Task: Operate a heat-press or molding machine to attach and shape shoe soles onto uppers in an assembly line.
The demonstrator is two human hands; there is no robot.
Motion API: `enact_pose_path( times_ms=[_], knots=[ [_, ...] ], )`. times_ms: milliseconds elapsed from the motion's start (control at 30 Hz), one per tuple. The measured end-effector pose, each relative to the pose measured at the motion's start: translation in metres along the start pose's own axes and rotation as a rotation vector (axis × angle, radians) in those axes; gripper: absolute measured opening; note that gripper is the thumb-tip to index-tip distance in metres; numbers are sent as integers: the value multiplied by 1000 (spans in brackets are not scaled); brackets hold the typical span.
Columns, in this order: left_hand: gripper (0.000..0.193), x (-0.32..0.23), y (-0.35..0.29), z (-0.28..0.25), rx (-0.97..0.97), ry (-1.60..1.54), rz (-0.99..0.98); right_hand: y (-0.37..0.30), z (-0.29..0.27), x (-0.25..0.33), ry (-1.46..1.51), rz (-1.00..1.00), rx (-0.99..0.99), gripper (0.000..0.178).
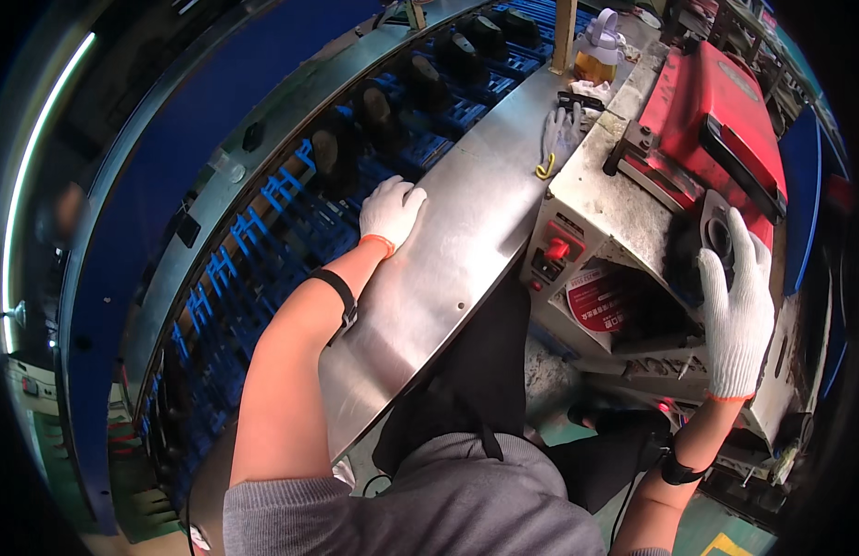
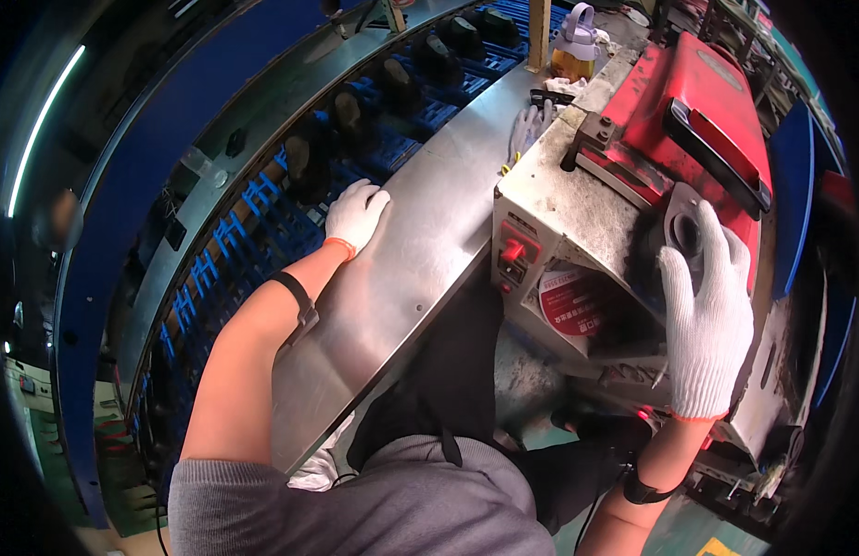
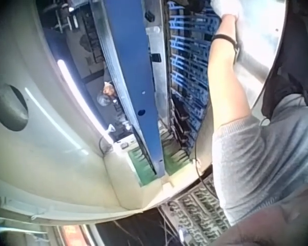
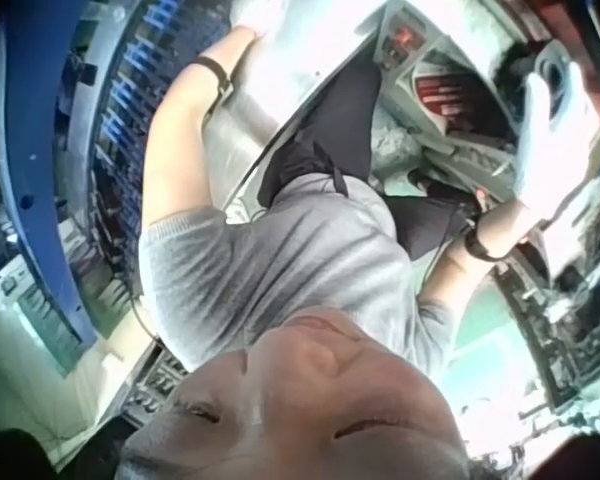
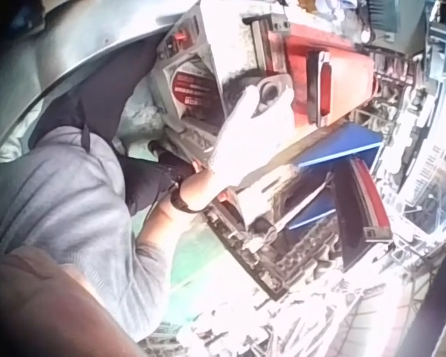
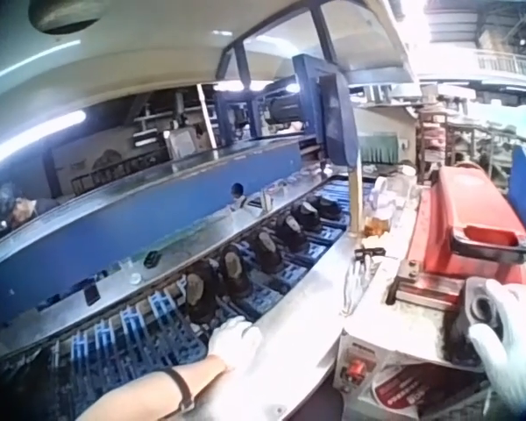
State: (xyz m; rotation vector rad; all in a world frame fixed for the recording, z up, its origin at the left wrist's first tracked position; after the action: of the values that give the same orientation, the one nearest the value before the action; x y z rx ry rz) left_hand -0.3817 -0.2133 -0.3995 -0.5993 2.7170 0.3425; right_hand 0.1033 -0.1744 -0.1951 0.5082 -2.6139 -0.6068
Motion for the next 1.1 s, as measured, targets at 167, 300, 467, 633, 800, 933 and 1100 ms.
enact_pose_path(
  times_ms=[167, 300, 467, 633, 800, 933, 1100],
  knots=[
    [50, -1, -1, 0, -3, -63, -30, -2, 1, -4, -25, -6, 2, 50],
    [49, 4, 0, 3, -19, -66, -33, -2, 2, -5, -33, -7, -9, 50],
    [52, 3, 1, 2, 46, -80, -81, -2, 0, -4, -45, 9, -4, 51],
    [67, 13, -1, 10, -366, 154, 22, -1, 2, -4, -46, -14, -25, 50],
    [74, 9, -3, 8, -426, 218, 48, -1, 1, -2, -21, -13, -25, 49],
    [71, -2, -5, 4, -400, 301, 17, 0, 0, -3, -6, 6, -9, 48],
    [57, 12, 1, 11, -353, 244, 41, -2, -3, -2, -3, 11, -13, 48]
  ],
)
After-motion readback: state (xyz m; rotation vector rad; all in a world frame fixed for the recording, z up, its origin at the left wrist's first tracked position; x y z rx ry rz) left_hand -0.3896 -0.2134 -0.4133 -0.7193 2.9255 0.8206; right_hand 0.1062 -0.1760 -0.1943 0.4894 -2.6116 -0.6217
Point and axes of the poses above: each hand's wrist, its own y-axis towards the middle knuckle, its own z-axis out of the palm, x = y × z, the point moved 3 cm from there along y, towards the middle knuckle, and after that the axes turned 3 degrees about x, right-handed, at the moved point
